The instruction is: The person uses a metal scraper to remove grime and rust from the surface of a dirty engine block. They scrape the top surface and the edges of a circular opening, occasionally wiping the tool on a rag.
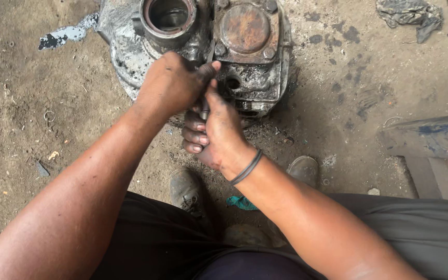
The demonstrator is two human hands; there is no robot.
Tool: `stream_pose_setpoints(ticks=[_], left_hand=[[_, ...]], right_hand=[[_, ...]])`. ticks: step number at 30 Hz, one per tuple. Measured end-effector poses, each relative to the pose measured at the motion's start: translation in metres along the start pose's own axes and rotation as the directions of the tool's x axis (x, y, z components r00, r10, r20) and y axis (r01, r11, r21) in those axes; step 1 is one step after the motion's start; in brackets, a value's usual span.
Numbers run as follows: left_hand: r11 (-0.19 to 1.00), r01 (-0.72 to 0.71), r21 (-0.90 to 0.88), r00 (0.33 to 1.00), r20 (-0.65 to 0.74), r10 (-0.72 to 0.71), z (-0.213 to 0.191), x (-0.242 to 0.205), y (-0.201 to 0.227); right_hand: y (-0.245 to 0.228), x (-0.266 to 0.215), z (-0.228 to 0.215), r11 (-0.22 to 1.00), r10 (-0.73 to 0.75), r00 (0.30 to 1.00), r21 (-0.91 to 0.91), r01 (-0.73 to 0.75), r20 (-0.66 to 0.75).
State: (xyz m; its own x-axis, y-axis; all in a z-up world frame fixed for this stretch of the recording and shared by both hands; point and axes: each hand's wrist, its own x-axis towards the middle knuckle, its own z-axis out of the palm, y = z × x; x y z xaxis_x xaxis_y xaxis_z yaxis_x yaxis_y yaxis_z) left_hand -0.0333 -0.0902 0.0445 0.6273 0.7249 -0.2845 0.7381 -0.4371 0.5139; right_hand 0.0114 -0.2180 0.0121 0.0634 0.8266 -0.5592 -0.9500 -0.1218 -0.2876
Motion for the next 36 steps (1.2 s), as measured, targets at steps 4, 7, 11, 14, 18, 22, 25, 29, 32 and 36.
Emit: stream_pose_setpoints(ticks=[4,7,11,14,18,22,25,29,32,36], left_hand=[[0.999,-0.007,0.049,1.0,-0.014,0.007,-0.003,-0.005,0.006],[0.998,-0.014,0.058,0.999,-0.037,0.016,-0.001,-0.01,0.004],[0.997,-0.064,0.046,0.997,-0.038,0.066,-0.003,-0.01,0.004],[0.996,-0.085,0.032,0.992,-0.087,0.088,-0.003,-0.005,0.005],[0.997,-0.011,0.082,0.995,-0.097,0.019,-0.002,-0.008,0.007],[0.988,0.001,0.155,0.997,-0.072,0.01,0.002,-0.011,0.005],[0.98,-0.057,0.188,0.995,-0.074,0.072,0.004,-0.017,-0.008],[0.986,-0.092,0.141,0.992,-0.076,0.104,0.009,-0.019,-0.013],[0.989,-0.12,0.086,0.987,-0.094,0.127,0.005,-0.016,-0.013],[0.994,-0.106,-0.021,0.991,-0.08,0.104,0.005,-0.014,-0.009]], right_hand=[[0.008,0.005,0.0,0.995,-0.097,0.993,0.027,0.095,0.072],[0.007,0.004,-0.001,0.998,-0.047,0.998,0.047,0.045,0.045],[0.003,-0.004,-0.002,0.999,-0.019,0.996,0.05,0.015,0.085],[0.001,0.002,-0.004,0.997,-0.019,0.992,0.07,0.011,0.126],[0.003,0.009,-0.009,0.989,-0.054,0.988,0.142,0.034,0.143],[0.017,0.0,-0.013,0.983,0.009,0.985,0.179,-0.04,0.172],[0.03,0.007,-0.012,0.978,-0.007,0.982,0.204,-0.033,0.191],[0.042,0.016,-0.007,0.977,-0.184,0.981,0.116,0.177,0.053],[0.042,0.015,0.002,0.98,-0.184,0.979,0.059,0.19,-0.084],[0.028,0.008,0.008,0.986,-0.163,0.977,0.01,0.166,-0.135]])
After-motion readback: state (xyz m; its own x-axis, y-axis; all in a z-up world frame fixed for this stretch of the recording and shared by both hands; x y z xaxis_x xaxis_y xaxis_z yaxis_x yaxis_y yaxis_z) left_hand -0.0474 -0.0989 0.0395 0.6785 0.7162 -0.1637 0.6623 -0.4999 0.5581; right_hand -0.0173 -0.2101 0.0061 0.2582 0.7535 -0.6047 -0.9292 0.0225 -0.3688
